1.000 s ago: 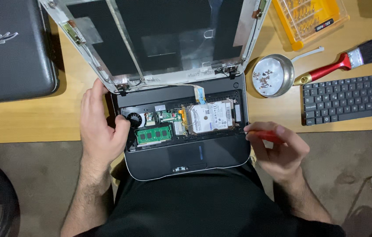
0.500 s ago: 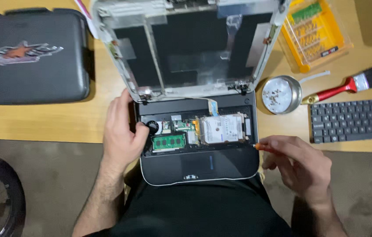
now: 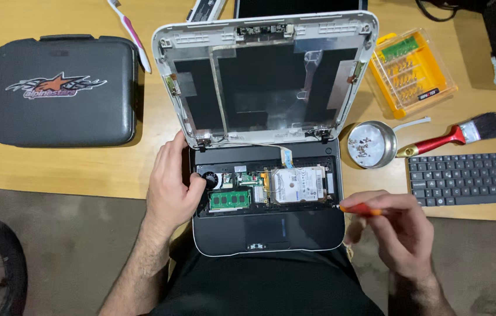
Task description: The person uses a screwdriver to remove screws from the bottom of a laptop. They then remove the keyboard, a memory module, and a wireless card, placing them on the table.
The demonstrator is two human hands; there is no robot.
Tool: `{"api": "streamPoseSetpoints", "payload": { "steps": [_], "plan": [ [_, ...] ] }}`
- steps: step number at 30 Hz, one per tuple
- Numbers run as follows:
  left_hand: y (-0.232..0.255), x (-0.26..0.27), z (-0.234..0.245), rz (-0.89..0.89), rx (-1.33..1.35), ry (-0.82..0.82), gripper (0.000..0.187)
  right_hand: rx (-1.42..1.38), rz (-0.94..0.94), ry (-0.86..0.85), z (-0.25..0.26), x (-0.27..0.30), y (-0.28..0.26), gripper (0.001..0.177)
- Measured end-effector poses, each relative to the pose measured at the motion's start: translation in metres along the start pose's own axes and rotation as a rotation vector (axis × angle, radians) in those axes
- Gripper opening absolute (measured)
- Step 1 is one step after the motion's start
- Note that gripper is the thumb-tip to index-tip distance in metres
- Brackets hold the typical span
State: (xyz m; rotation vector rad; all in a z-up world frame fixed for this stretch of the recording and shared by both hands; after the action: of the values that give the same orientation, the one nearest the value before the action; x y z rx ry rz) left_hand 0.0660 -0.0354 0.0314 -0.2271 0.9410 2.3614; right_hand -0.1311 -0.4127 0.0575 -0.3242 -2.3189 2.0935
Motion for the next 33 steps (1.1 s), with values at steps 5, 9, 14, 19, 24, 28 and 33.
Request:
{"api": "streamPoseSetpoints", "payload": {
  "steps": [5, 9, 14, 19, 24, 28, 33],
  "plan": [
    [-0.002, 0.001, -0.001, -0.02, -0.002, 0.009, 0.082, 0.125, 0.057, 0.086, -0.001, -0.009, -0.007, 0.025],
    [-0.003, 0.002, -0.001, -0.031, 0.001, 0.021, 0.082, 0.022, -0.02, 0.083, 0.0, -0.007, -0.001, 0.027],
    [0.0, -0.001, 0.001, -0.027, 0.014, 0.015, 0.083, -0.075, 0.035, 0.027, 0.001, -0.008, 0.001, 0.02],
    [0.0, 0.0, 0.0, -0.003, 0.016, 0.004, 0.082, 0.068, 0.017, 0.063, -0.005, -0.014, -0.008, 0.028],
    [0.0, 0.001, 0.0, -0.02, 0.01, 0.016, 0.082, -0.163, -0.041, 0.002, -0.005, -0.015, 0.0, 0.032],
    [-0.002, 0.001, -0.001, -0.022, 0.012, 0.009, 0.083, 0.051, -0.075, 0.091, 0.0, -0.01, 0.002, 0.031],
    [-0.001, 0.001, -0.001, -0.012, 0.0, 0.006, 0.082, -0.175, -0.023, 0.034, 0.001, -0.016, 0.007, 0.023]
  ]
}}
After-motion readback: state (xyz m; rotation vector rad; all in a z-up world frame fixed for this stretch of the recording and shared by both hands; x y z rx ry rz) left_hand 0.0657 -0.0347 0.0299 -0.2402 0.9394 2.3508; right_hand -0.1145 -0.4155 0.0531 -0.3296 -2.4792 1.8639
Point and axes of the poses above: each hand's wrist, its own x-axis away from the middle knuckle, its own z-axis out of the back of the hand, y = z × x, the point moved 8 cm from there along -x, towards the middle knuckle, and after that the axes turned 4 degrees about -z, right-handed, at the moved point
